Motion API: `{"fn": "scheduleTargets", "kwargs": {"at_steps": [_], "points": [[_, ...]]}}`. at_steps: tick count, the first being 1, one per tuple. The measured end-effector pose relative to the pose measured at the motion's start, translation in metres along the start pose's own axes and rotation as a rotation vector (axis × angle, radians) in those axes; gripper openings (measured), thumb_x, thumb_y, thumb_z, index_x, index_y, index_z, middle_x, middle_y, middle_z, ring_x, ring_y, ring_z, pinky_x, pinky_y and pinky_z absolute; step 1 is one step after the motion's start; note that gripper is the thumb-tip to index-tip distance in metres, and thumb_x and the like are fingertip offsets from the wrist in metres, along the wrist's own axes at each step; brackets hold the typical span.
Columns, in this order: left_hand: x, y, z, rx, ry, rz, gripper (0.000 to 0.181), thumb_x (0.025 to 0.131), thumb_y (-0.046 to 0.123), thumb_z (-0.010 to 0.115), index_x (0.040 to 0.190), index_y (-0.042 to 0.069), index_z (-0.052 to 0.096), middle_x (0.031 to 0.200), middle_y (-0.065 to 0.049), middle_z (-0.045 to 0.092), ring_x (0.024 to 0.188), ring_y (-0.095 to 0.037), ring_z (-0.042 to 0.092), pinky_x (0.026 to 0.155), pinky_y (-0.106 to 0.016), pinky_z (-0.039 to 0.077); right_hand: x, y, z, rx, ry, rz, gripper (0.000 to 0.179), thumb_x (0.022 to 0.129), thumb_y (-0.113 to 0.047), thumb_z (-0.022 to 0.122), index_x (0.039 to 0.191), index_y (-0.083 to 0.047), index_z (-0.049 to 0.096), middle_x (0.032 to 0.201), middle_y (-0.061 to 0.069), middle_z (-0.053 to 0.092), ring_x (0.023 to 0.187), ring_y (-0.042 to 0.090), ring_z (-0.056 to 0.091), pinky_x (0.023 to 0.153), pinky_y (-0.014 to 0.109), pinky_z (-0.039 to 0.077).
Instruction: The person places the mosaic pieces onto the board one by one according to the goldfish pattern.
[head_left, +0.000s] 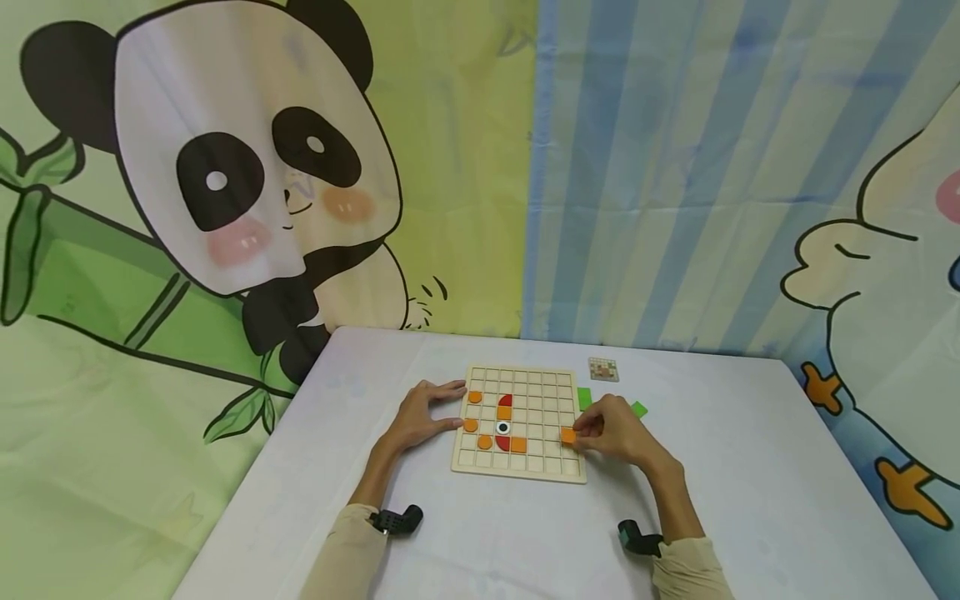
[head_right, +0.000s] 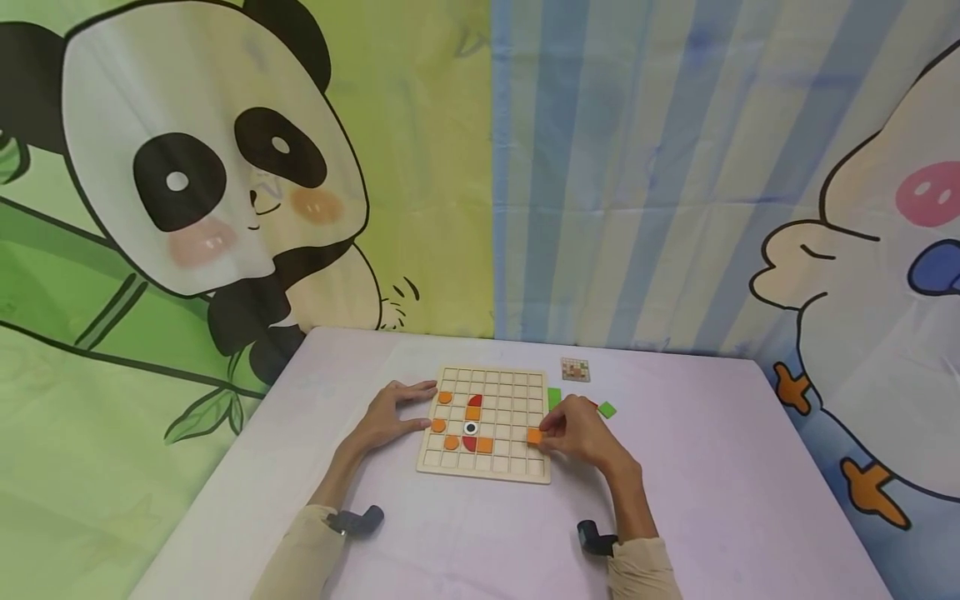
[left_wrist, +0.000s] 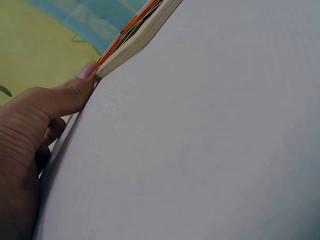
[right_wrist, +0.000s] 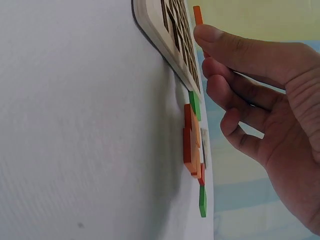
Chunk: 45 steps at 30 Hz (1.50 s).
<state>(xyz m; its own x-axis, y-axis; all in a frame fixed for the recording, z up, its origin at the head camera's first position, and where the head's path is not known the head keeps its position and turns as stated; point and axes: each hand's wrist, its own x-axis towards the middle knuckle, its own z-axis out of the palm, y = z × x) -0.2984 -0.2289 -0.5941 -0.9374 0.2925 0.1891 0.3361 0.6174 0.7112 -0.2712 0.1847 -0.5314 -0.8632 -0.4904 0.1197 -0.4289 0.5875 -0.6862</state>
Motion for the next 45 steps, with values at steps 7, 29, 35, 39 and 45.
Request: {"fn": "scheduleTargets", "kwargs": {"at_steps": [7, 29, 35, 39, 45], "points": [[0.003, 0.0, 0.002, -0.006, -0.001, -0.004, 0.066, 0.084, 0.031, 0.097, 0.145, 0.025, 0.073, 0.158, 0.011, 0.064, 0.117, -0.018, 0.059, 0.107, -0.044, 0.044, 0.003, -0.001, 0.008, 0.032, 0.003, 0.004, 0.019, 0.08, -0.004, 0.096, 0.095, -0.003, 0.085, 0.081, 0.0, 0.077, 0.068, 0.007, 0.065, 0.064, 0.025, 0.056], [0.002, 0.003, -0.002, -0.021, 0.006, 0.009, 0.066, 0.083, 0.029, 0.097, 0.145, 0.023, 0.073, 0.156, 0.005, 0.067, 0.133, -0.028, 0.062, 0.117, -0.056, 0.043, 0.016, -0.013, 0.025, 0.0, 0.021, 0.044, 0.019, 0.081, -0.009, 0.097, 0.097, -0.009, 0.087, 0.083, -0.003, 0.077, 0.072, 0.01, 0.063, 0.066, 0.024, 0.054], [0.002, 0.003, -0.002, -0.021, 0.008, 0.026, 0.068, 0.083, 0.029, 0.097, 0.146, 0.021, 0.072, 0.155, 0.005, 0.067, 0.136, -0.029, 0.063, 0.116, -0.056, 0.044, 0.018, -0.016, 0.027, -0.012, 0.024, 0.074, 0.021, 0.081, -0.011, 0.097, 0.099, -0.008, 0.087, 0.083, -0.005, 0.076, 0.072, 0.011, 0.063, 0.067, 0.024, 0.054], [0.003, 0.002, -0.002, -0.021, 0.002, 0.023, 0.069, 0.083, 0.03, 0.097, 0.147, 0.022, 0.072, 0.155, 0.005, 0.067, 0.136, -0.028, 0.063, 0.116, -0.055, 0.044, 0.02, -0.017, 0.028, -0.013, 0.028, 0.055, 0.022, 0.081, -0.01, 0.097, 0.099, -0.007, 0.087, 0.083, -0.005, 0.077, 0.071, 0.01, 0.064, 0.067, 0.024, 0.055], [0.002, 0.001, -0.001, -0.024, 0.012, 0.034, 0.069, 0.083, 0.029, 0.097, 0.147, 0.022, 0.072, 0.155, 0.004, 0.067, 0.144, -0.03, 0.061, 0.124, -0.057, 0.038, 0.024, -0.018, 0.031, -0.023, 0.027, 0.03, 0.02, 0.082, -0.01, 0.097, 0.099, -0.006, 0.087, 0.084, -0.005, 0.078, 0.072, 0.008, 0.064, 0.069, 0.024, 0.056]]}}
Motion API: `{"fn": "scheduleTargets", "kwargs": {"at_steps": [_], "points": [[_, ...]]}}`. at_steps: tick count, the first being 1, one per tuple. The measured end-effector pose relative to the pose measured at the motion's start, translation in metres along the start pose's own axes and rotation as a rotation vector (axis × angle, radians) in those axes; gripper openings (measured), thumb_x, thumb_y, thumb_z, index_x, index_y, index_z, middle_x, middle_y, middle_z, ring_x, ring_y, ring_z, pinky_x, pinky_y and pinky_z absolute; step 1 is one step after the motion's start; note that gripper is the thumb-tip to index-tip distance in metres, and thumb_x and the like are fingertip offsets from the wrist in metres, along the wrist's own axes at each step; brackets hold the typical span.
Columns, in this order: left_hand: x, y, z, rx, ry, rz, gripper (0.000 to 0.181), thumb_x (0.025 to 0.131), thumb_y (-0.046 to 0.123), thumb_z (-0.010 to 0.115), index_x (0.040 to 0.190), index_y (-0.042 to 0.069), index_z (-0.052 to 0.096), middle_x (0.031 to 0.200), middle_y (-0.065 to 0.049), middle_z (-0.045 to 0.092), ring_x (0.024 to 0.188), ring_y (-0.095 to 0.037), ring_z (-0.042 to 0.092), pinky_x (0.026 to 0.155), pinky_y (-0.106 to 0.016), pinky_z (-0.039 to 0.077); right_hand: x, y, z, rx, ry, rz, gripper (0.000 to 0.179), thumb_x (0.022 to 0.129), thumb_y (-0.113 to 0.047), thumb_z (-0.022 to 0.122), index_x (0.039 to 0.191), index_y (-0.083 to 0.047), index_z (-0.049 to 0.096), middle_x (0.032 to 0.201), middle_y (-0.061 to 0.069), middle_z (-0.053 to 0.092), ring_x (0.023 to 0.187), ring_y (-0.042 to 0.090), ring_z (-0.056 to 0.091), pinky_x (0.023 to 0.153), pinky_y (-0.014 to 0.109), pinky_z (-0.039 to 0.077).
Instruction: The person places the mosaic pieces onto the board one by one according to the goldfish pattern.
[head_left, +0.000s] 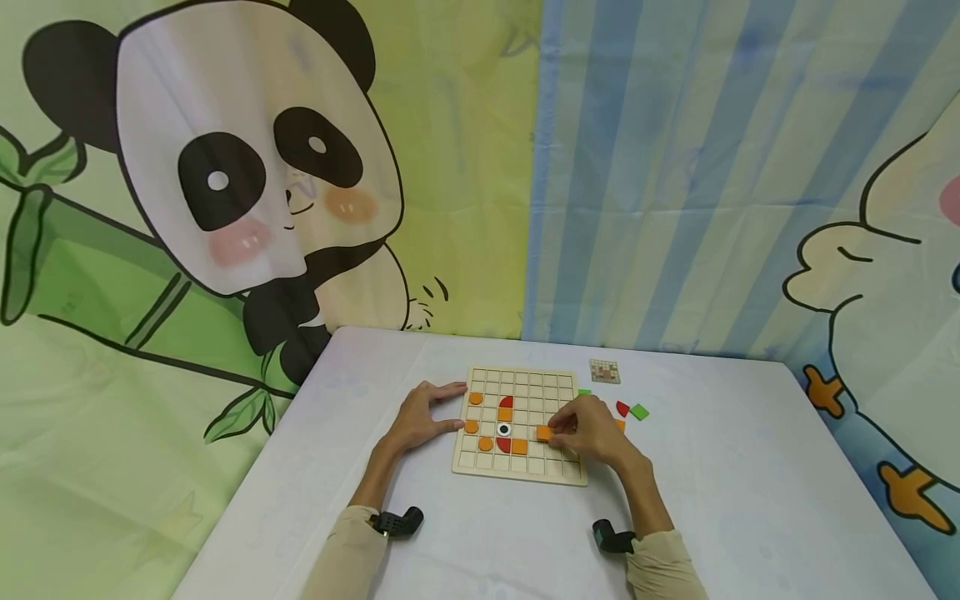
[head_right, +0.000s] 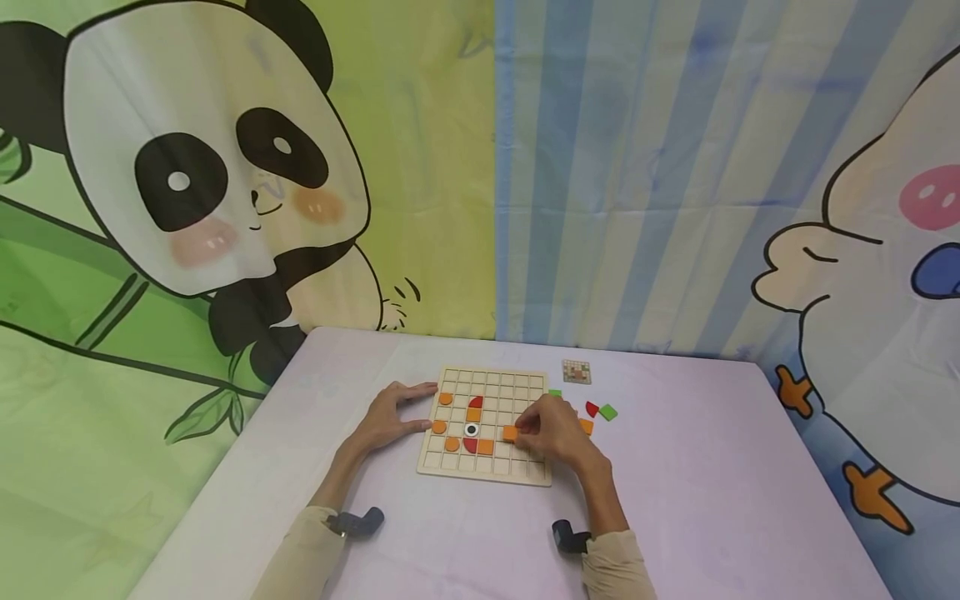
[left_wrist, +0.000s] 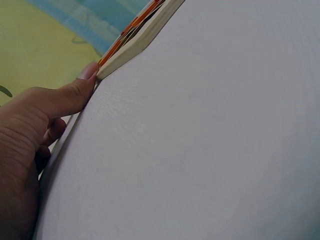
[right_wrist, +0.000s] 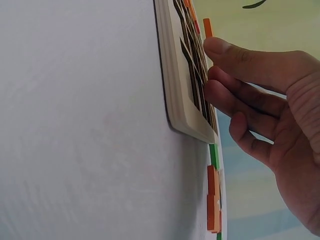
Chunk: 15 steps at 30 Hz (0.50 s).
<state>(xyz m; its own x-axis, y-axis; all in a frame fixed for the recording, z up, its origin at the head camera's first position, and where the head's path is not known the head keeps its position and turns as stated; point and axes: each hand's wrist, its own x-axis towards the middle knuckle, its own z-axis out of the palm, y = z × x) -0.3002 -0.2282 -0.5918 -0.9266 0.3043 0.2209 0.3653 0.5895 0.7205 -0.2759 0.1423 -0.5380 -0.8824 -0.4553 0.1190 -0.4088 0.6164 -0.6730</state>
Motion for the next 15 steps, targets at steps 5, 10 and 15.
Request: {"fn": "scheduleTargets", "kwargs": {"at_steps": [5, 10, 15], "points": [[-0.0007, -0.0004, 0.0004, 0.015, 0.005, -0.008, 0.069, 0.083, 0.03, 0.097, 0.147, 0.024, 0.071, 0.155, 0.007, 0.067, 0.13, -0.027, 0.063, 0.114, -0.055, 0.044, 0.0031, -0.0031, 0.0017, 0.016, 0.0, -0.036, 0.019, 0.082, -0.009, 0.096, 0.099, -0.005, 0.087, 0.084, -0.004, 0.079, 0.072, 0.007, 0.066, 0.07, 0.024, 0.057], [-0.0005, -0.0006, 0.0013, 0.023, 0.007, -0.015, 0.069, 0.083, 0.031, 0.097, 0.147, 0.026, 0.071, 0.155, 0.009, 0.067, 0.124, -0.023, 0.062, 0.109, -0.051, 0.045, 0.0054, -0.0058, 0.004, 0.029, -0.008, -0.043, 0.018, 0.083, -0.006, 0.095, 0.099, -0.004, 0.086, 0.083, -0.003, 0.078, 0.072, 0.009, 0.066, 0.069, 0.024, 0.057], [-0.0005, -0.0006, 0.0014, 0.028, 0.011, -0.006, 0.069, 0.083, 0.031, 0.097, 0.147, 0.025, 0.071, 0.155, 0.008, 0.067, 0.124, -0.023, 0.063, 0.109, -0.052, 0.046, 0.008, -0.0067, 0.0071, 0.032, -0.013, -0.037, 0.019, 0.083, -0.006, 0.094, 0.1, -0.004, 0.086, 0.083, -0.003, 0.077, 0.072, 0.009, 0.065, 0.068, 0.024, 0.056]]}}
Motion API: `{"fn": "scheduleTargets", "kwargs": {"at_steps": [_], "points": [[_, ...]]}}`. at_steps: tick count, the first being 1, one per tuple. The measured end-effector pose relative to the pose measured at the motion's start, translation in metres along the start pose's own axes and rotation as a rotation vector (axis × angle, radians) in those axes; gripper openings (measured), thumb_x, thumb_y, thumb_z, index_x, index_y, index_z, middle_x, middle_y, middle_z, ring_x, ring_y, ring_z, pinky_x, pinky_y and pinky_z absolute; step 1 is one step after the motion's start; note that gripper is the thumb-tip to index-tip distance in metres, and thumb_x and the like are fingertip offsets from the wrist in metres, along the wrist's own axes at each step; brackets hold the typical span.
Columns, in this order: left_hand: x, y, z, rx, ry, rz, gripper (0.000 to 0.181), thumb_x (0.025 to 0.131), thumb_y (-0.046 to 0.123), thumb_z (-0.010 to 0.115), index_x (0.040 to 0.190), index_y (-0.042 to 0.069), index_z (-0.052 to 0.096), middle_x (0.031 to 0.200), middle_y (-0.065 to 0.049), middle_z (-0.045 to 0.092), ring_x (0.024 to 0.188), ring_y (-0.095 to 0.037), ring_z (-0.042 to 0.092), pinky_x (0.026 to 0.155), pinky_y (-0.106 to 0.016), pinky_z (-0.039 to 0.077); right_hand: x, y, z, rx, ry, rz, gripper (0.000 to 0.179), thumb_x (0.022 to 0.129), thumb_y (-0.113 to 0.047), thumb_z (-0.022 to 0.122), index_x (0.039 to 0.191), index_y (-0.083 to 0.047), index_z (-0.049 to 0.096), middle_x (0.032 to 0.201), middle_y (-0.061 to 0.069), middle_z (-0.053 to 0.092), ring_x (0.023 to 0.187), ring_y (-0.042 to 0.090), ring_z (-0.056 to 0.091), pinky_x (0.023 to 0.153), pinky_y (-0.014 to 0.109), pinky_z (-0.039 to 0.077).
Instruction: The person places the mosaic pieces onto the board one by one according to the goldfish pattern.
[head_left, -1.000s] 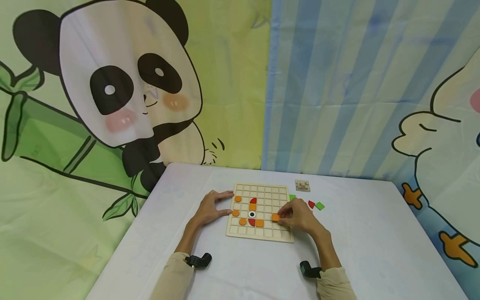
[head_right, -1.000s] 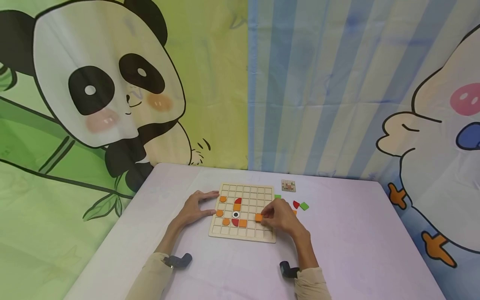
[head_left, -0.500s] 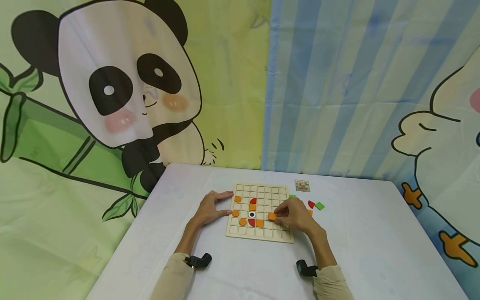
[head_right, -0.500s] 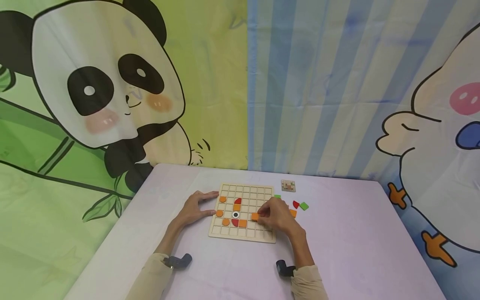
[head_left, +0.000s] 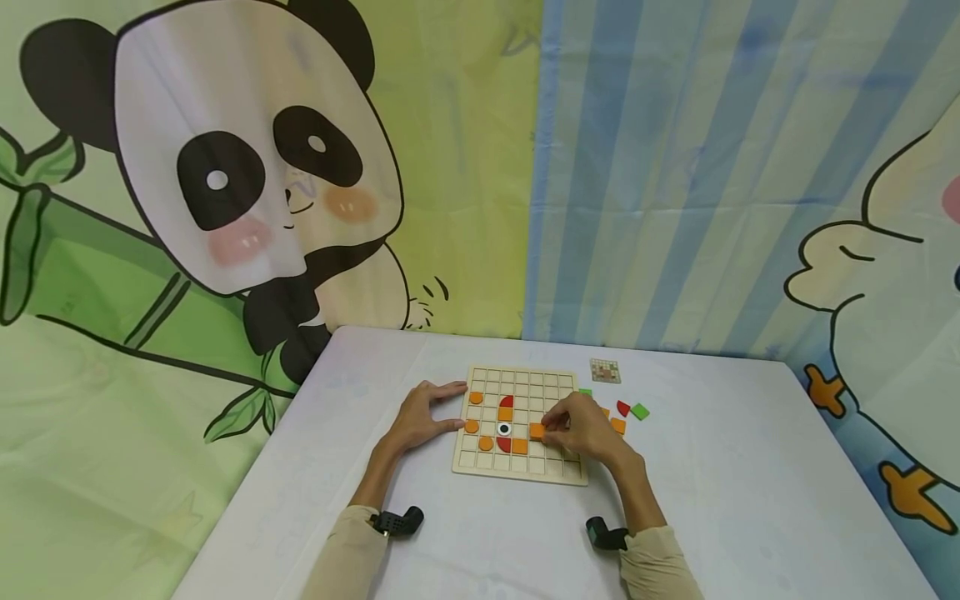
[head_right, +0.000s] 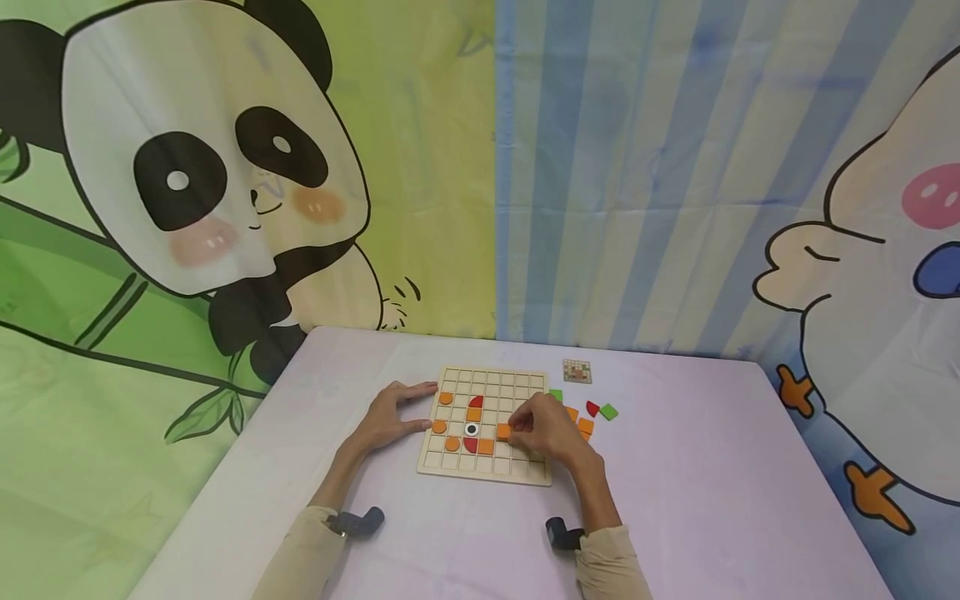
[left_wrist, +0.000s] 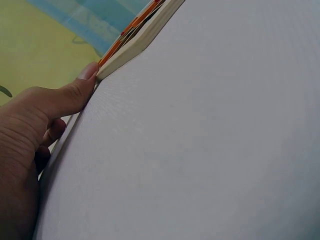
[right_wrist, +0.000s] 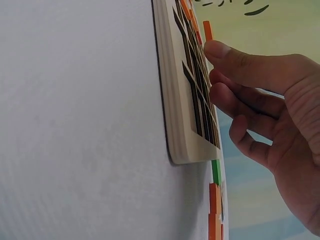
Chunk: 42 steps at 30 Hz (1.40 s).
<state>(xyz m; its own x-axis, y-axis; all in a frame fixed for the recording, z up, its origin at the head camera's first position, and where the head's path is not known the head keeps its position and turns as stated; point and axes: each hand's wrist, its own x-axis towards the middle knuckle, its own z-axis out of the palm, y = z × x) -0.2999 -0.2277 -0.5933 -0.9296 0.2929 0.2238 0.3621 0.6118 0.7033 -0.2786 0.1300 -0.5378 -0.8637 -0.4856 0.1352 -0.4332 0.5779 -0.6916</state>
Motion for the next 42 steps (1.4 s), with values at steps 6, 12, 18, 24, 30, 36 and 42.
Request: {"fn": "scheduleTargets", "kwargs": {"at_steps": [6, 12, 18, 24, 30, 36, 42], "points": [[0.0, -0.001, -0.001, -0.003, -0.006, 0.002, 0.07, 0.083, 0.032, 0.097, 0.147, 0.025, 0.071, 0.155, 0.007, 0.067, 0.128, -0.025, 0.063, 0.112, -0.053, 0.045, 0.002, -0.002, 0.002, 0.005, 0.004, -0.014, 0.018, 0.084, -0.008, 0.095, 0.099, -0.005, 0.086, 0.084, -0.003, 0.078, 0.072, 0.008, 0.065, 0.068, 0.024, 0.055], [0.0, 0.001, -0.001, -0.003, -0.007, -0.004, 0.069, 0.083, 0.032, 0.097, 0.147, 0.025, 0.071, 0.155, 0.008, 0.067, 0.128, -0.026, 0.063, 0.112, -0.052, 0.045, 0.004, -0.002, 0.006, 0.005, 0.003, -0.008, 0.017, 0.084, -0.009, 0.095, 0.099, -0.005, 0.086, 0.087, 0.0, 0.08, 0.073, 0.007, 0.066, 0.068, 0.025, 0.056], [0.0, 0.002, -0.001, -0.002, 0.0, -0.019, 0.07, 0.083, 0.033, 0.097, 0.147, 0.025, 0.071, 0.155, 0.008, 0.067, 0.123, -0.023, 0.062, 0.11, -0.051, 0.045, 0.008, -0.003, 0.01, -0.015, 0.008, -0.01, 0.018, 0.083, -0.009, 0.095, 0.098, -0.005, 0.087, 0.088, 0.001, 0.082, 0.073, 0.007, 0.066, 0.069, 0.024, 0.057], [0.0, 0.001, 0.0, -0.02, 0.002, -0.027, 0.07, 0.083, 0.033, 0.097, 0.148, 0.026, 0.071, 0.155, 0.009, 0.067, 0.129, -0.025, 0.062, 0.114, -0.054, 0.044, 0.011, -0.004, 0.013, -0.007, 0.0, -0.002, 0.017, 0.084, -0.009, 0.094, 0.099, -0.004, 0.086, 0.083, -0.003, 0.079, 0.071, 0.007, 0.066, 0.068, 0.024, 0.057], [0.0, -0.001, 0.001, -0.015, -0.003, -0.038, 0.071, 0.083, 0.033, 0.097, 0.148, 0.026, 0.07, 0.156, 0.01, 0.066, 0.129, -0.025, 0.061, 0.114, -0.053, 0.044, 0.012, -0.003, 0.016, -0.005, -0.002, -0.001, 0.017, 0.085, -0.009, 0.094, 0.099, -0.004, 0.086, 0.083, -0.004, 0.078, 0.07, 0.007, 0.064, 0.068, 0.024, 0.057], [0.001, 0.0, -0.001, -0.007, -0.008, -0.032, 0.071, 0.083, 0.033, 0.097, 0.148, 0.025, 0.07, 0.156, 0.009, 0.066, 0.123, -0.022, 0.061, 0.11, -0.051, 0.045, 0.013, -0.002, 0.016, 0.003, 0.0, -0.014, 0.017, 0.085, -0.008, 0.093, 0.1, -0.004, 0.086, 0.084, -0.003, 0.078, 0.07, 0.007, 0.065, 0.068, 0.024, 0.057], [0.001, 0.001, -0.001, -0.01, -0.015, -0.018, 0.071, 0.083, 0.032, 0.097, 0.148, 0.024, 0.07, 0.156, 0.008, 0.066, 0.129, -0.024, 0.061, 0.113, -0.052, 0.044, 0.016, 0.0, 0.018, 0.004, -0.005, -0.013, 0.016, 0.085, -0.009, 0.094, 0.098, -0.006, 0.087, 0.083, -0.005, 0.077, 0.069, 0.008, 0.064, 0.067, 0.024, 0.056]]}}
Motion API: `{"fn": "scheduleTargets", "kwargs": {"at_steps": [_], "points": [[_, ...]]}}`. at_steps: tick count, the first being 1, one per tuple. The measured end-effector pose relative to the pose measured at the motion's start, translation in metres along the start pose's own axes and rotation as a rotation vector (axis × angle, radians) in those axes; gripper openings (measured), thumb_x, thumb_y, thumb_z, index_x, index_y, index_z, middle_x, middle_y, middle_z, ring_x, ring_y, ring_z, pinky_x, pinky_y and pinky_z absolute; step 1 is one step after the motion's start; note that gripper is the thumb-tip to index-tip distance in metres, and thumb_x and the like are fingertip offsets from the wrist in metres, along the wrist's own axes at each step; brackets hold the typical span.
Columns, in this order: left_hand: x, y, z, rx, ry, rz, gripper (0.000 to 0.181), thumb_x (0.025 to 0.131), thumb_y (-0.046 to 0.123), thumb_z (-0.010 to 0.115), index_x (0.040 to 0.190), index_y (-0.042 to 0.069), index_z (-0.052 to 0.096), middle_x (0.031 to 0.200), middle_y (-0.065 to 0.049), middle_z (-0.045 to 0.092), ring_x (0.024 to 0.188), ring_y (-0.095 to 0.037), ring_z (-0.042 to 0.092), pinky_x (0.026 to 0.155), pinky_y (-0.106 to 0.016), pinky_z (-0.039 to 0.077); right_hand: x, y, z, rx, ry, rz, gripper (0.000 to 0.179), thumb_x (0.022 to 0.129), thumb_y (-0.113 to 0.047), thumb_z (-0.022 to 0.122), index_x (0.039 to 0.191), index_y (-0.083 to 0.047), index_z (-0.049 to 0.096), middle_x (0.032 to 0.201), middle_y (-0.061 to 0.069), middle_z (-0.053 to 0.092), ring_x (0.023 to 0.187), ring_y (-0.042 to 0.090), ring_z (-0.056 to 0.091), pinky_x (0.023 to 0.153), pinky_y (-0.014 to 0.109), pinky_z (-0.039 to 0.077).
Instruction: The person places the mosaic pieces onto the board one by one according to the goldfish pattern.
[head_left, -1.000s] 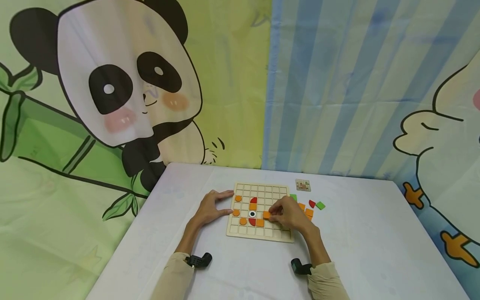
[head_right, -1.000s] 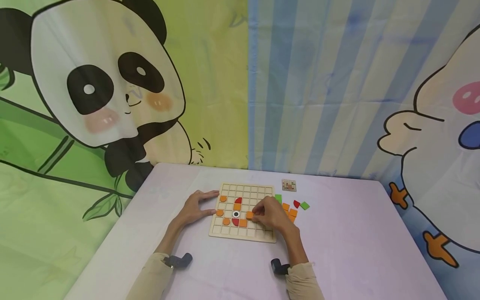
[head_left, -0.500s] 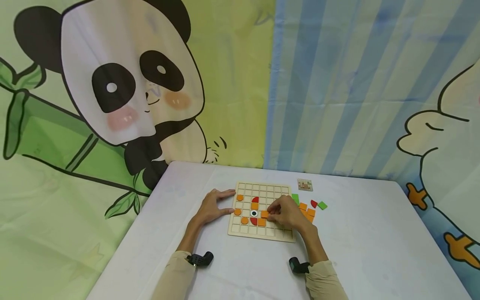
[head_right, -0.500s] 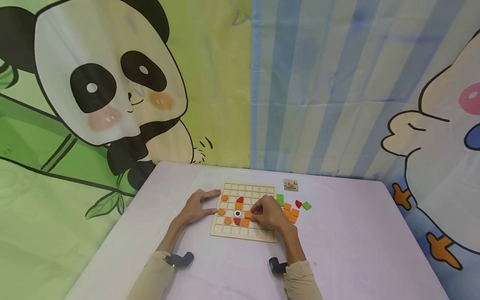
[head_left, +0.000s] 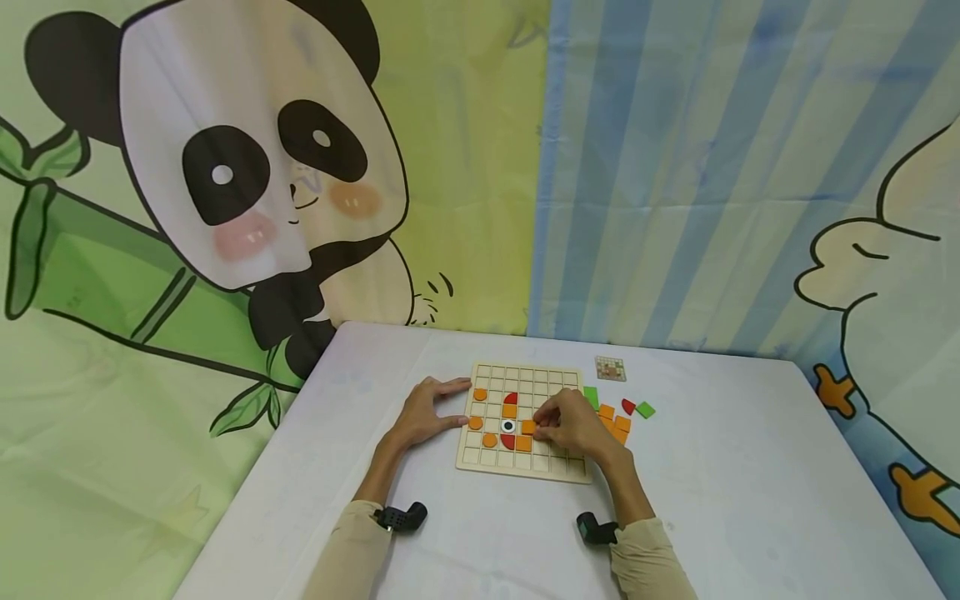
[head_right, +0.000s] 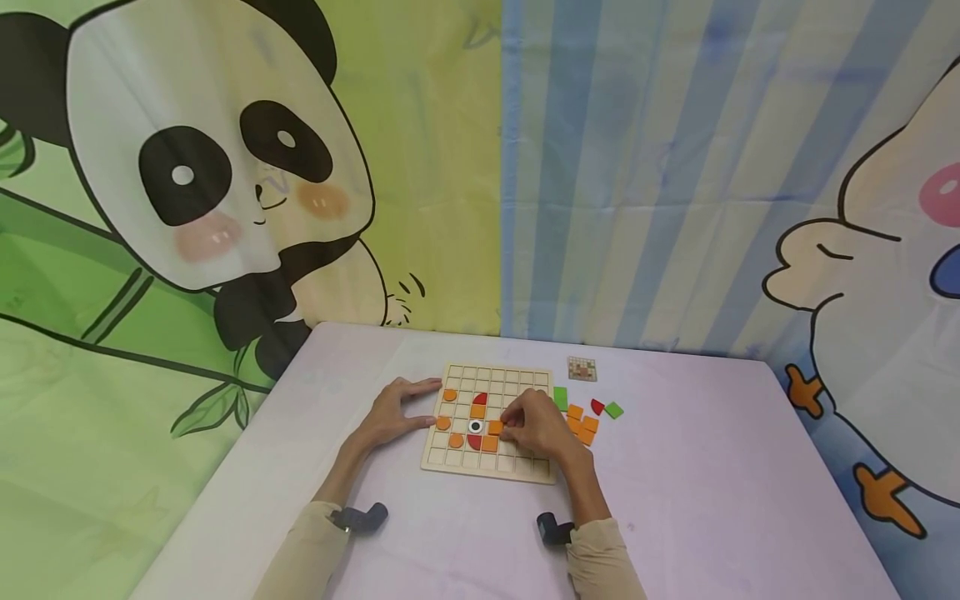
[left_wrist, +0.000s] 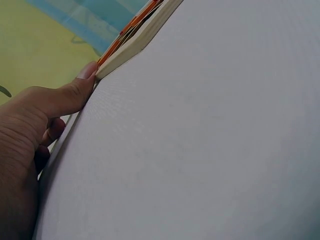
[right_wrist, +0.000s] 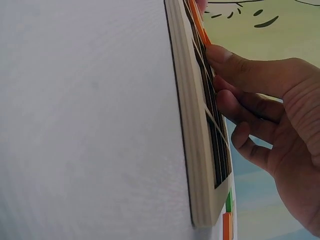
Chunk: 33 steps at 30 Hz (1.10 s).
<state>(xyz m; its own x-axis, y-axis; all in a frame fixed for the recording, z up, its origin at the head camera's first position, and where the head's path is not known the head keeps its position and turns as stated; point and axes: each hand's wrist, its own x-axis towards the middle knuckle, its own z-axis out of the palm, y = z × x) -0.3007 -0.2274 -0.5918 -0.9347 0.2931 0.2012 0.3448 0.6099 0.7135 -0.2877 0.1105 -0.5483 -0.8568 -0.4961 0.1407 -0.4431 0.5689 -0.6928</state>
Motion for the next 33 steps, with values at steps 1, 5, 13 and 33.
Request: {"fn": "scheduleTargets", "kwargs": {"at_steps": [1, 5, 13, 33], "points": [[0.0, 0.0, 0.0, -0.001, 0.0, 0.0, 0.071, 0.083, 0.032, 0.097, 0.148, 0.024, 0.071, 0.156, 0.008, 0.066, 0.128, -0.024, 0.061, 0.113, -0.052, 0.044, 0.0, 0.0, 0.0, 0.001, -0.001, -0.001, 0.015, 0.085, -0.009, 0.094, 0.098, -0.006, 0.087, 0.082, -0.005, 0.077, 0.069, 0.008, 0.064, 0.066, 0.024, 0.056], [0.0, 0.0, 0.0, -0.003, 0.0, -0.003, 0.071, 0.083, 0.032, 0.097, 0.148, 0.023, 0.07, 0.156, 0.007, 0.066, 0.127, -0.024, 0.062, 0.111, -0.052, 0.044, 0.0, -0.001, -0.001, 0.002, -0.005, 0.003, 0.017, 0.084, -0.011, 0.095, 0.099, -0.005, 0.087, 0.081, -0.005, 0.077, 0.069, 0.008, 0.064, 0.066, 0.024, 0.056], [-0.001, 0.001, -0.001, 0.006, -0.002, -0.005, 0.071, 0.083, 0.032, 0.097, 0.148, 0.023, 0.07, 0.156, 0.007, 0.066, 0.129, -0.025, 0.062, 0.113, -0.053, 0.045, -0.001, -0.005, 0.0, -0.001, -0.003, 0.025, 0.014, 0.088, -0.009, 0.092, 0.1, -0.006, 0.087, 0.084, -0.004, 0.077, 0.071, 0.008, 0.063, 0.068, 0.024, 0.056], [0.0, -0.002, -0.001, 0.029, -0.006, -0.005, 0.07, 0.084, 0.034, 0.096, 0.148, 0.025, 0.07, 0.157, 0.009, 0.065, 0.12, -0.021, 0.061, 0.108, -0.048, 0.045, 0.002, -0.01, 0.002, -0.05, -0.023, 0.032, 0.012, 0.093, -0.013, 0.088, 0.103, -0.007, 0.087, 0.092, -0.002, 0.08, 0.074, 0.007, 0.063, 0.068, 0.024, 0.053]]}}
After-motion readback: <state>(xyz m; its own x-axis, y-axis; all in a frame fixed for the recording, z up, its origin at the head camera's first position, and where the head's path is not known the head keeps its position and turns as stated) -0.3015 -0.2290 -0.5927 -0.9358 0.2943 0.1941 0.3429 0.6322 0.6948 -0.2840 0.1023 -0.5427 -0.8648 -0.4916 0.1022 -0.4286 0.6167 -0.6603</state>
